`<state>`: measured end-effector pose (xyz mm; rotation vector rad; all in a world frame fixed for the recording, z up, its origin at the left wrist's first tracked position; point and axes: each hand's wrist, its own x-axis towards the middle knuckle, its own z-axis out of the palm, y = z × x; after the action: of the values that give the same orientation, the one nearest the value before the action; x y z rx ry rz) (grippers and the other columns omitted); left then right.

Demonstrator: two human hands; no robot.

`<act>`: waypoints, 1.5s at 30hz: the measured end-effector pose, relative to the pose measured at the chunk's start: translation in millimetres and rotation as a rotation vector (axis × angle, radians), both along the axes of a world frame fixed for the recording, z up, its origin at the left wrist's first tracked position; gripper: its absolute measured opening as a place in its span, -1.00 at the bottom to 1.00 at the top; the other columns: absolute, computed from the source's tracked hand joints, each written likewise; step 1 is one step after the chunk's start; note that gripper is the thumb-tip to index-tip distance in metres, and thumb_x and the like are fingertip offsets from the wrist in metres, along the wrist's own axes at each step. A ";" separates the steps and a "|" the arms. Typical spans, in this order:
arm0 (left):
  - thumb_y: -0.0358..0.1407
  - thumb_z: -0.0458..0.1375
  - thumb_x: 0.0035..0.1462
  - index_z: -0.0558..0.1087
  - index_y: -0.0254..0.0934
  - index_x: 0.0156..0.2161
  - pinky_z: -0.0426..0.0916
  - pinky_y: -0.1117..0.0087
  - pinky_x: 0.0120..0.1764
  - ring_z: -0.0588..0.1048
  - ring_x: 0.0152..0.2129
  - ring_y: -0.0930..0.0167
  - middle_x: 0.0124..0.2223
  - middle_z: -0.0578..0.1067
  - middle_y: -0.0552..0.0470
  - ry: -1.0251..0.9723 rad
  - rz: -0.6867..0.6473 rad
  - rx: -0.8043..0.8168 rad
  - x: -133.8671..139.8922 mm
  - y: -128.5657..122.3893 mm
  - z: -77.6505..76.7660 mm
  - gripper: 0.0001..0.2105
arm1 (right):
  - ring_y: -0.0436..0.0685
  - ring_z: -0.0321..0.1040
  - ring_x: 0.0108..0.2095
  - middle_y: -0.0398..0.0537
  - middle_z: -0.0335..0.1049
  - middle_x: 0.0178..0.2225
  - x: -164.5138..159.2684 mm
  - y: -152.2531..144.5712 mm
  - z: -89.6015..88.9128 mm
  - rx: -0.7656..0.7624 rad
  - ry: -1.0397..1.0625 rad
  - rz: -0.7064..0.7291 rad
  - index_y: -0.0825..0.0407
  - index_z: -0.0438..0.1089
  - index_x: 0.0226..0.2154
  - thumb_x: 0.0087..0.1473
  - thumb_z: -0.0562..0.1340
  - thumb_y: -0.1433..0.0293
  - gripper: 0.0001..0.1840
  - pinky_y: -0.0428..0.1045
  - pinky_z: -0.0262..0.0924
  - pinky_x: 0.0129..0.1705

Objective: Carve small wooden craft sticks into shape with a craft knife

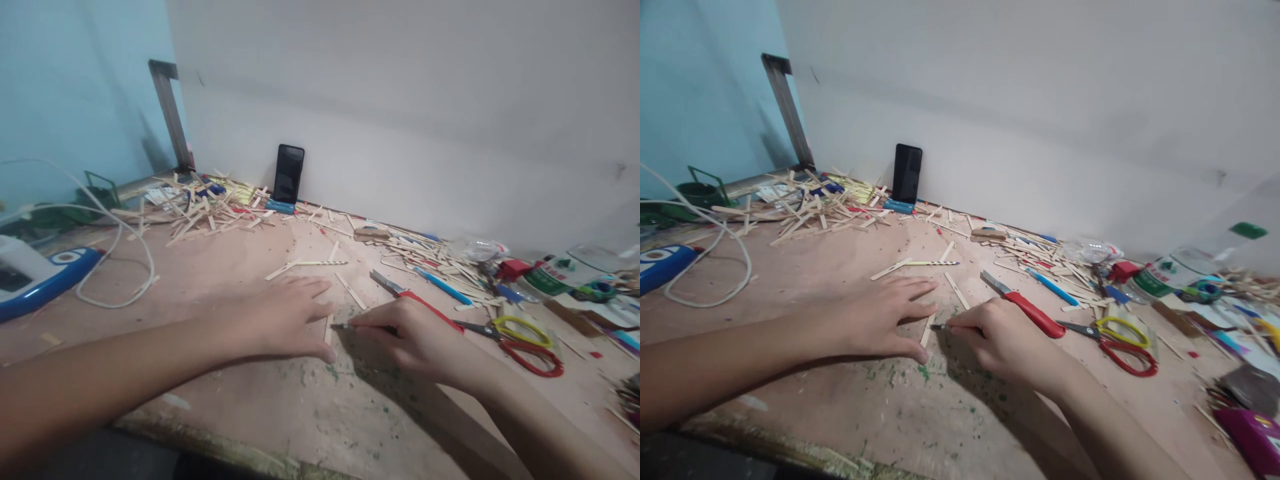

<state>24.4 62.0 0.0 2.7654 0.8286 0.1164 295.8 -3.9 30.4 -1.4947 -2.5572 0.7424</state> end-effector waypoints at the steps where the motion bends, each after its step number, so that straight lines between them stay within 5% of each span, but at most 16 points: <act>1: 0.33 0.44 0.38 0.65 -0.22 0.39 0.27 -0.40 0.60 0.31 0.64 -0.15 0.66 0.39 -0.33 -0.002 -0.002 -0.005 0.0 -0.1 -0.2 -0.23 | 0.08 0.59 -0.29 -0.14 0.62 -0.21 0.6 0.1 -0.9 0.004 -0.001 0.004 0.04 0.61 -0.10 0.61 0.43 0.16 -0.70 0.04 0.61 -0.18; 13: 0.14 0.43 0.48 0.63 -0.22 0.35 0.32 -0.38 0.57 0.36 0.59 -0.10 0.62 0.43 -0.26 -0.046 -0.013 -0.018 0.6 2.3 -8.5 -0.42 | 0.18 0.67 -0.07 0.03 0.67 0.09 17.5 10.4 -19.2 0.077 0.057 0.126 0.01 0.62 0.16 0.59 0.44 0.13 -0.68 0.15 0.67 -0.01; 27: 0.16 0.42 0.48 0.61 -0.22 0.37 0.36 -0.38 0.54 0.39 0.56 -0.11 0.60 0.44 -0.27 -0.009 -0.006 0.008 -3.5 3.9 -5.9 -0.40 | 0.16 0.67 -0.17 -0.07 0.67 -0.07 10.9 9.6 -13.1 0.024 -0.002 0.075 0.06 0.63 0.04 0.59 0.45 0.14 -0.69 0.12 0.66 -0.08; 34: 0.15 0.42 0.49 0.62 -0.21 0.37 0.37 -0.37 0.54 0.39 0.56 -0.10 0.60 0.44 -0.27 -0.038 -0.021 0.018 -4.7 6.1 -12.6 -0.41 | 0.20 0.67 -0.04 0.05 0.67 0.12 9.5 6.3 -12.2 0.055 -0.015 0.069 0.00 0.61 0.19 0.59 0.44 0.14 -0.67 0.18 0.68 0.03; 45: 0.19 0.42 0.47 0.68 -0.25 0.20 0.48 -0.29 0.46 0.55 0.42 -0.02 0.43 0.61 -0.25 -0.082 -0.103 0.167 -3.3 6.9 -7.9 -0.46 | 0.12 0.65 -0.20 -0.08 0.67 -0.10 -1.9 1.9 1.8 0.047 -0.117 0.028 0.04 0.63 -0.01 0.60 0.44 0.17 -0.74 0.11 0.65 -0.07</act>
<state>21.1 68.9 -7.9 2.9295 0.6824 0.2893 293.9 -2.0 32.2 -1.5346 -2.6656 0.6104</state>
